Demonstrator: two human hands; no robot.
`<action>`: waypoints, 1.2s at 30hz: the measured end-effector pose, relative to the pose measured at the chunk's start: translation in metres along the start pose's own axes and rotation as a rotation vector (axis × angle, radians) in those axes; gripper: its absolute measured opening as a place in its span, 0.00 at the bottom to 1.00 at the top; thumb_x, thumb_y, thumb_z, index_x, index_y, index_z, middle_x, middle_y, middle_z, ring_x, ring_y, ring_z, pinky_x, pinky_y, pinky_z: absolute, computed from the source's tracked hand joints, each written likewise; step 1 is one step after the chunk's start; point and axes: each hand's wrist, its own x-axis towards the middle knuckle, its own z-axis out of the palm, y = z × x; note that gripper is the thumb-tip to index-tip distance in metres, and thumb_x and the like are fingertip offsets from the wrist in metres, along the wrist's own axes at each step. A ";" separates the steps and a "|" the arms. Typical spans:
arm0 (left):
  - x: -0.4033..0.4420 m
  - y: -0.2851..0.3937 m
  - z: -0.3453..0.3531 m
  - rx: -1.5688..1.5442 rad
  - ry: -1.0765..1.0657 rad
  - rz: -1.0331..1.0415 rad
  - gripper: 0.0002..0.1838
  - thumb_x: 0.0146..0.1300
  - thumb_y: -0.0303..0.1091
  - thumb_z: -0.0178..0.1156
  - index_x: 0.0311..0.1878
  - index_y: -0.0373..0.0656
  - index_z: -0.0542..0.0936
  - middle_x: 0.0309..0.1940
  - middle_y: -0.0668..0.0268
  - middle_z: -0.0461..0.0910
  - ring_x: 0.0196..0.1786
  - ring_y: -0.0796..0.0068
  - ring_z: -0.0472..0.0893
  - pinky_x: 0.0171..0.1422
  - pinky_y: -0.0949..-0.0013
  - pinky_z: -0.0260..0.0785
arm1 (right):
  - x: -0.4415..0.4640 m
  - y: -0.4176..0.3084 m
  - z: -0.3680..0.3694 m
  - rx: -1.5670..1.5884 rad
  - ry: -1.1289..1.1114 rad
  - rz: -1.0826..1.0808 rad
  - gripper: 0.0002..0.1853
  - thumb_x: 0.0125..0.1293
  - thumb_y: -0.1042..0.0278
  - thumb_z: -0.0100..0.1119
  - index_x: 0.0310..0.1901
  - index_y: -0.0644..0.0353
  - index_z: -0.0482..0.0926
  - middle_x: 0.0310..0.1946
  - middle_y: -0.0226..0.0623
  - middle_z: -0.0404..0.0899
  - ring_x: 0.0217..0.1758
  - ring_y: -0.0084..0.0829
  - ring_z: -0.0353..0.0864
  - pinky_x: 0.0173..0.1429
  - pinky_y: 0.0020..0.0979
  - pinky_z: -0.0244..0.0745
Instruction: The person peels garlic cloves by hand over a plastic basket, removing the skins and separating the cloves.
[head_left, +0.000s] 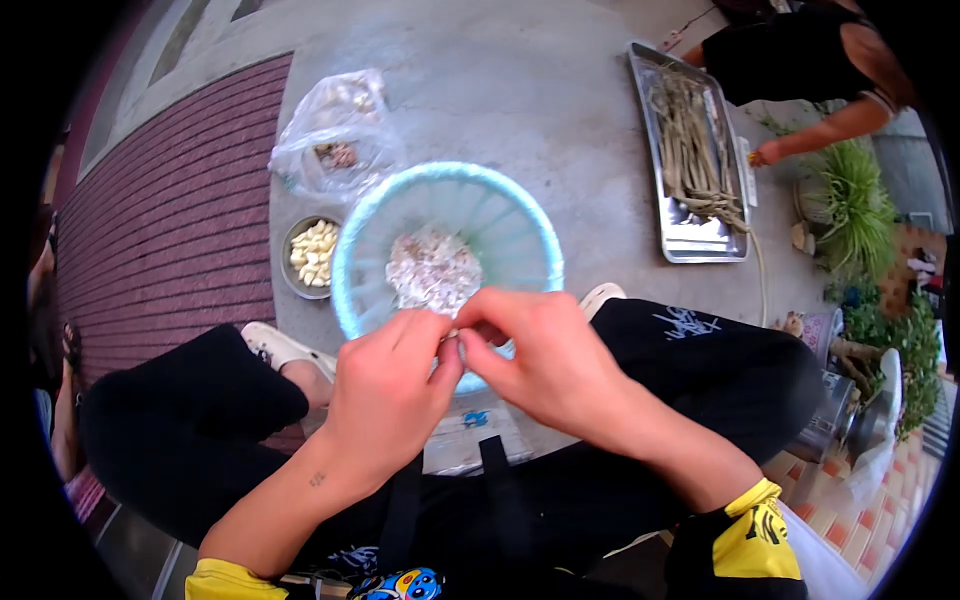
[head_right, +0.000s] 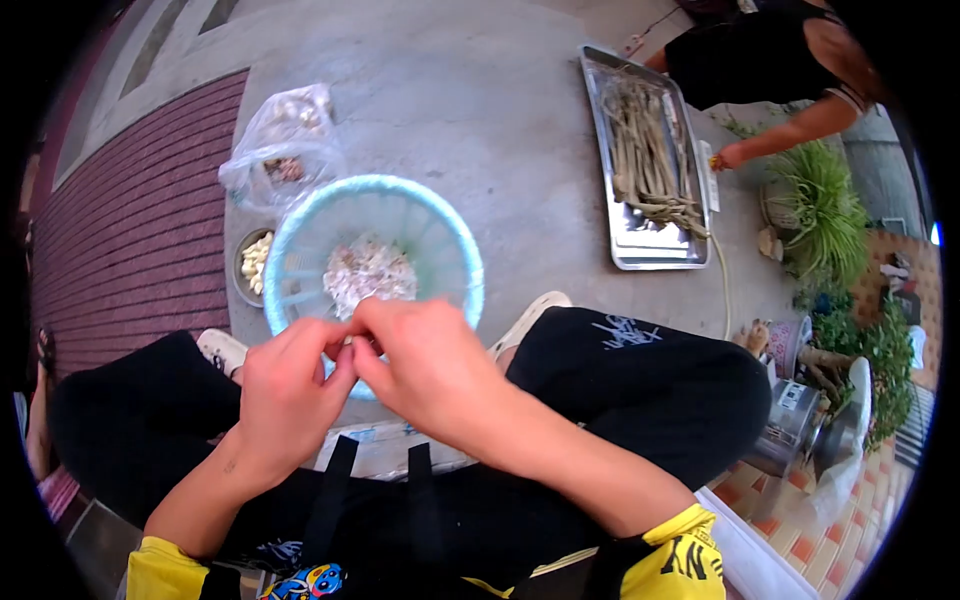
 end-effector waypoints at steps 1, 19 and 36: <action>0.000 -0.001 0.000 0.014 -0.001 -0.006 0.07 0.54 0.23 0.64 0.37 0.39 0.77 0.28 0.59 0.78 0.29 0.56 0.80 0.30 0.60 0.72 | 0.000 -0.001 0.001 0.064 0.016 0.016 0.06 0.59 0.72 0.60 0.34 0.67 0.79 0.28 0.52 0.82 0.34 0.51 0.82 0.39 0.42 0.78; 0.005 0.004 0.004 -0.056 0.016 -0.080 0.08 0.55 0.23 0.66 0.37 0.38 0.77 0.25 0.61 0.80 0.21 0.67 0.78 0.26 0.67 0.69 | 0.002 0.005 -0.005 0.257 -0.026 0.131 0.09 0.67 0.68 0.57 0.39 0.67 0.78 0.28 0.44 0.82 0.33 0.37 0.85 0.38 0.32 0.78; 0.009 0.003 0.002 -0.082 -0.090 -0.162 0.07 0.56 0.26 0.66 0.37 0.38 0.79 0.23 0.62 0.81 0.21 0.69 0.78 0.27 0.68 0.70 | -0.001 0.007 -0.005 -0.302 0.004 -0.215 0.08 0.59 0.69 0.60 0.36 0.61 0.73 0.30 0.41 0.77 0.36 0.48 0.81 0.35 0.45 0.75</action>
